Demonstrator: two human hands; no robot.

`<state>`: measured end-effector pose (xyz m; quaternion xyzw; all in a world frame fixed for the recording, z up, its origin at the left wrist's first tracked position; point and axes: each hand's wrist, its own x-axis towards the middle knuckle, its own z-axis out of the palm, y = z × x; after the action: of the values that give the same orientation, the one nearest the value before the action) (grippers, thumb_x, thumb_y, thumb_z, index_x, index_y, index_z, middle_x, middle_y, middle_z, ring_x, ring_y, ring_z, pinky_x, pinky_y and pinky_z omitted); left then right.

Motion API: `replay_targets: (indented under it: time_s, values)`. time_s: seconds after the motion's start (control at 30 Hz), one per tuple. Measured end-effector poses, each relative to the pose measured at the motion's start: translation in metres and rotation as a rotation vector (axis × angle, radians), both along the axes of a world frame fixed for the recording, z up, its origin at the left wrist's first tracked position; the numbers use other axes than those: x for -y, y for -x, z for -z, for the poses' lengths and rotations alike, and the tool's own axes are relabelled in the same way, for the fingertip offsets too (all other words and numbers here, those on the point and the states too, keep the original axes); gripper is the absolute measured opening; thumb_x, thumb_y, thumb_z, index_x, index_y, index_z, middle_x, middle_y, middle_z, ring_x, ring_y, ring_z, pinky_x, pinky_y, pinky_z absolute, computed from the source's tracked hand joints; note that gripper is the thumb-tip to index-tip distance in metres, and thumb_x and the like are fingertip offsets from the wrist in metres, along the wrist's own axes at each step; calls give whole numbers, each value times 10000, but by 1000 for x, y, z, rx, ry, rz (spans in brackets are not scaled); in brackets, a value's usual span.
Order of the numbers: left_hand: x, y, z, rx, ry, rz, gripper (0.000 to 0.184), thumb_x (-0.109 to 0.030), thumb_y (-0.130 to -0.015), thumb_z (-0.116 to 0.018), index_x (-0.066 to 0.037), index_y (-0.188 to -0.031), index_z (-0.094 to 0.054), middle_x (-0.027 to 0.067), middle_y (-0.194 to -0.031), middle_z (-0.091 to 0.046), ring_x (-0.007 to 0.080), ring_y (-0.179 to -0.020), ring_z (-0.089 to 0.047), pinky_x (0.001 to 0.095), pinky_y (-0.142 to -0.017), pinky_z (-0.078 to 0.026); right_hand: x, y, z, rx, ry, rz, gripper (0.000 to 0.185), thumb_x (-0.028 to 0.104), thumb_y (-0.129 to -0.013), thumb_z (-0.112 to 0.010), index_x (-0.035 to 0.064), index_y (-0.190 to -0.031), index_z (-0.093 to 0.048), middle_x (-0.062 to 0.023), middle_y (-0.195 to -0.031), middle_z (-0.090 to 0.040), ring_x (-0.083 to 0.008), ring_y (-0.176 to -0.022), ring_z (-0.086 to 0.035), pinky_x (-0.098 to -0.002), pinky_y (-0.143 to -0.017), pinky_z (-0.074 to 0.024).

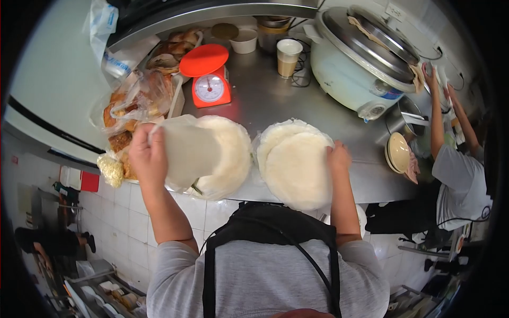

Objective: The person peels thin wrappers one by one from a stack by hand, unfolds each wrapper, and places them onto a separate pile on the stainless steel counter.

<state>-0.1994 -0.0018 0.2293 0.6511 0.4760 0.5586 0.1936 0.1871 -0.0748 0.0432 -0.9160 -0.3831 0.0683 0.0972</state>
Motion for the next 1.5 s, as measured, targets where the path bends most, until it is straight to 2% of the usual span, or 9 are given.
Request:
replay_targets:
  time_s: [0.3,0.43,0.53,0.6,0.73,0.87,1.1,1.47,1.5]
  values:
    - [31,8,-10,-142,208,317,117,-114,-794,-579,-22,-739,-532,-41,-624,-483,35,-587,-419,182,-515,-345,-39,180,-108,-448,-760,-1124,789,233,-584,-742,56,-1238,-339,-162,-1126,-482,-288,-1037,-473,-337,-870,-384]
    - [31,22,-16,-142,258,380,103,-89,-755,-587,0,-724,-545,40,-595,-506,83,-562,-467,223,-509,-378,-61,220,-95,-875,-636,-1251,492,90,-671,-646,65,-1131,-472,-127,-1043,-548,-217,-950,-536,-291,-769,-427]
    - [1,38,-4,-236,225,293,111,-115,-779,-560,-4,-780,-558,59,-629,-538,119,-590,-499,245,-551,-403,-85,209,-95,-845,-426,-1139,320,8,-678,-568,72,-992,-565,-106,-921,-600,-213,-861,-578,-299,-740,-441]
    - [-29,45,4,-240,216,239,114,-116,-791,-543,-6,-815,-564,72,-652,-554,143,-610,-514,255,-585,-416,-112,199,-93,-654,-605,-976,290,-39,-653,-512,83,-900,-601,-104,-851,-614,-248,-795,-593,-307,-721,-451]
    - [-58,50,5,-160,70,227,112,-79,-786,-510,-10,-850,-570,85,-729,-566,170,-693,-539,266,-643,-427,-115,199,-162,-277,-817,-980,373,-55,-599,-510,108,-918,-616,-93,-868,-607,-269,-796,-579,-321,-704,-448]
    - [-51,64,28,-301,-71,286,162,26,-702,-502,-19,-837,-578,90,-775,-564,209,-752,-556,286,-674,-439,-97,200,-141,57,-831,-1020,403,-36,-581,-534,139,-931,-628,-60,-907,-601,-225,-844,-570,-327,-744,-428]
    - [8,93,164,-516,8,304,209,74,-607,-522,-40,-760,-609,117,-790,-571,298,-761,-550,366,-682,-448,-44,218,13,56,-378,-1121,412,35,-645,-556,202,-1017,-608,-71,-1209,-472,-266,-1169,-385,-458,-949,-289]
    - [16,109,169,-689,165,339,200,-21,-610,-545,-96,-783,-613,80,-817,-573,284,-805,-534,365,-709,-410,-25,216,2,-163,-262,-1214,391,138,-681,-589,192,-1068,-566,-86,-1259,-414,-282,-1221,-305,-509,-971,-231]
    - [17,106,162,-676,196,351,214,-27,-609,-552,-89,-806,-607,92,-834,-571,292,-820,-531,366,-721,-411,-23,210,-4,-125,-384,-1215,321,148,-677,-605,140,-997,-595,-105,-1159,-498,-286,-1129,-419,-468,-918,-329]
